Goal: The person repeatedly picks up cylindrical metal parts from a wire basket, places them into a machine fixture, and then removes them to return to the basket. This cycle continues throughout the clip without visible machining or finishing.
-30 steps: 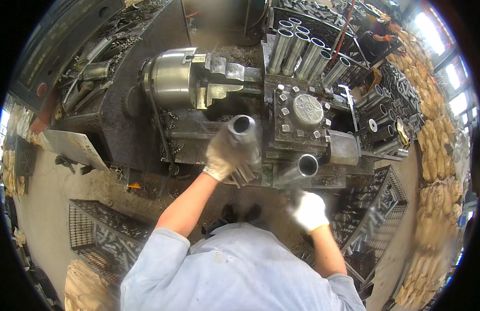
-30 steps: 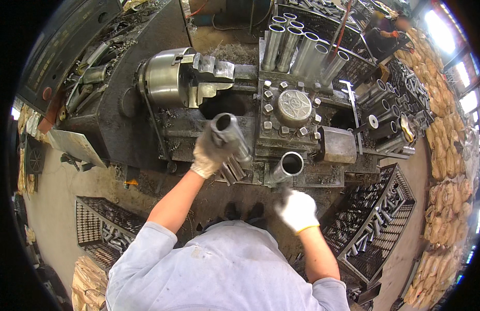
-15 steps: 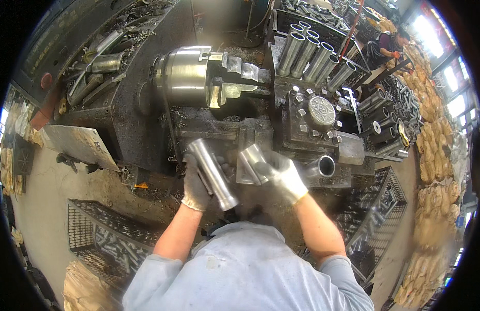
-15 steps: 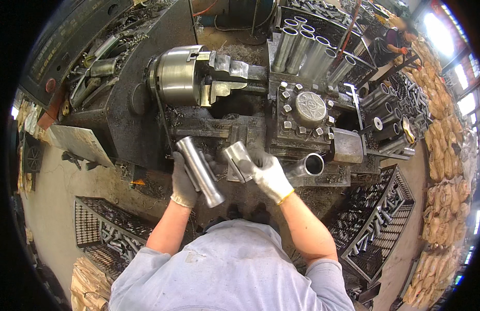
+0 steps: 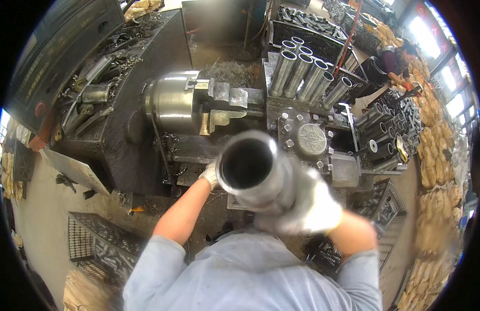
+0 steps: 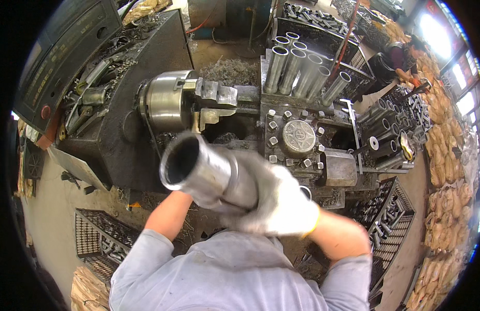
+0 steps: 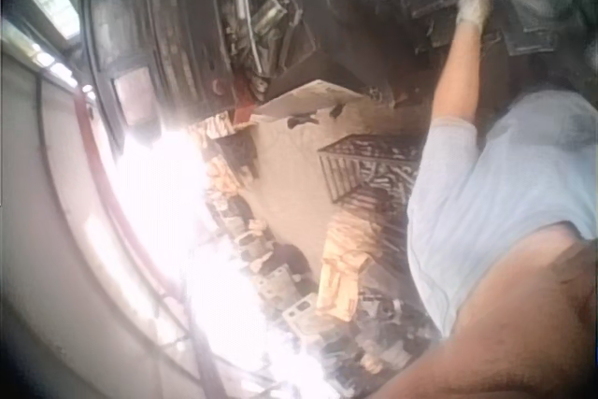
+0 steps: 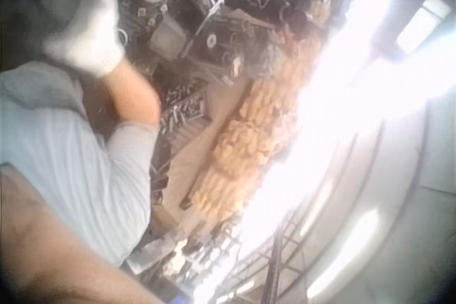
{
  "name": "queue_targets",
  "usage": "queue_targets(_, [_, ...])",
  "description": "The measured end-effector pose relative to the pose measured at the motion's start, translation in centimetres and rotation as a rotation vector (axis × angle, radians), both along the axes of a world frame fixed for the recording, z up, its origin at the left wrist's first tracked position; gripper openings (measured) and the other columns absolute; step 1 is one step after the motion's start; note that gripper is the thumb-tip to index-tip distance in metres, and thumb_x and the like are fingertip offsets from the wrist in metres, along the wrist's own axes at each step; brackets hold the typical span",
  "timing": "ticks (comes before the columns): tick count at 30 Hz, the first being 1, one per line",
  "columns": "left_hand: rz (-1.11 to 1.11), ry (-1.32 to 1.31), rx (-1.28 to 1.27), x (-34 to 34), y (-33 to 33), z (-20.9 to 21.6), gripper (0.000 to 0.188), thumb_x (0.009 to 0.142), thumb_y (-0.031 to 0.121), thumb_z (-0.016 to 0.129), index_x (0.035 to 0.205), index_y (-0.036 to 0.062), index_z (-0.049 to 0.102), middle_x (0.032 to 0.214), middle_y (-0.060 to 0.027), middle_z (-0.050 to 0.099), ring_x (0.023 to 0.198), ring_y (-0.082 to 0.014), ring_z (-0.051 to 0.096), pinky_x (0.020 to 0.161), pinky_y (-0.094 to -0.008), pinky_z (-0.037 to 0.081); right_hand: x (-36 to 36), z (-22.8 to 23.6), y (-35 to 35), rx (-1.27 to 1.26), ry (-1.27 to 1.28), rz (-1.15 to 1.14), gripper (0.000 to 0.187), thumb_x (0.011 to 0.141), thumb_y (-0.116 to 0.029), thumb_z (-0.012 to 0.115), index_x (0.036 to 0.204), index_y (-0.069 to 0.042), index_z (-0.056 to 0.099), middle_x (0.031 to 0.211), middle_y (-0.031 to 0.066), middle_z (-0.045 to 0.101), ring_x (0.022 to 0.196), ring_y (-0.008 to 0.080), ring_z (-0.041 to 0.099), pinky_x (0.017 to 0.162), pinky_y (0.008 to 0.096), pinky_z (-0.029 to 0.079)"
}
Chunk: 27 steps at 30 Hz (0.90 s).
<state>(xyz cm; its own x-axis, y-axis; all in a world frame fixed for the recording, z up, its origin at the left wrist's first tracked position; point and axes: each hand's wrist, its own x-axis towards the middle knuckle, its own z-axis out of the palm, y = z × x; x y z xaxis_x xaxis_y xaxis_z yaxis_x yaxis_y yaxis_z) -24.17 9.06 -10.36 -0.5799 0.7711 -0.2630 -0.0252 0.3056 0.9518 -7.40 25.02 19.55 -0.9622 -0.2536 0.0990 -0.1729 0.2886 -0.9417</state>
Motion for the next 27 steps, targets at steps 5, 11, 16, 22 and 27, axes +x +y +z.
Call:
queue_targets(5, [0.538, 0.416, -0.007, 0.2, 2.1, 6.4, 0.041, 0.102, 0.03, 0.072, 0.134, 0.0053, 0.069, 0.129, -0.0199, 0.075, 0.118, -0.0319, 0.071, 0.105, -0.0414, 0.055, -12.7, 3.6, 6.4, 1.019, 0.435, -0.131, 0.074, 0.078, -0.027, 0.08, 0.143, -0.001, 0.056, 0.112, 0.0255, 0.073, 0.099, 0.0424, 0.075, 0.087, 0.05, 0.061])
queue_targets(11, [0.668, 0.326, -0.062, 7.7, -10.0, 7.0, 0.03, 0.1, 0.018, 0.067, 0.125, 0.0025, 0.071, 0.117, -0.0098, 0.076, 0.109, -0.0177, 0.069, 0.1, -0.0335, 0.052, -24.7, -4.4, 11.5, 1.522, 0.272, 0.194, 0.039, 0.074, -0.027, 0.082, 0.108, -0.006, 0.077, 0.099, 0.02, 0.079, 0.094, 0.0387, 0.079, 0.085, 0.05, 0.063])
queue_targets(16, [1.471, -0.393, 0.246, 17.6, -22.7, -3.2, 0.024, 0.104, 0.023, 0.066, 0.111, 0.0005, 0.069, 0.104, -0.0105, 0.073, 0.089, -0.0208, 0.071, 0.076, -0.0321, 0.058, -27.0, -10.3, 9.3, 1.035, -0.336, 0.217, 0.062, 0.068, -0.042, 0.084, 0.113, 0.001, 0.076, 0.103, 0.0265, 0.078, 0.097, 0.038, 0.077, 0.084, 0.0483, 0.061])
queue_targets(22, [1.589, -0.032, 0.385, 18.0, -35.3, -9.5, 0.038, 0.108, 0.052, 0.054, 0.098, 0.0169, 0.063, 0.08, 0.0007, 0.058, 0.071, -0.019, 0.057, 0.069, -0.0392, 0.048, -28.1, -12.1, 10.6, 0.938, 0.153, 0.367, 0.072, 0.075, -0.045, 0.082, 0.127, 0.002, 0.067, 0.104, 0.026, 0.077, 0.1, 0.0435, 0.075, 0.09, 0.0478, 0.061])
queue_targets(27, [1.784, -0.548, 0.709, 16.4, -37.4, -6.6, 0.045, 0.11, 0.058, 0.044, 0.083, 0.0245, 0.058, 0.071, 0.0047, 0.054, 0.064, -0.0167, 0.051, 0.059, -0.0353, 0.039, -29.7, -12.0, 12.3, 1.174, -0.232, 0.391, 0.053, 0.083, -0.038, 0.083, 0.112, 0.006, 0.078, 0.087, 0.0224, 0.077, 0.074, 0.0316, 0.075, 0.07, 0.0432, 0.061])
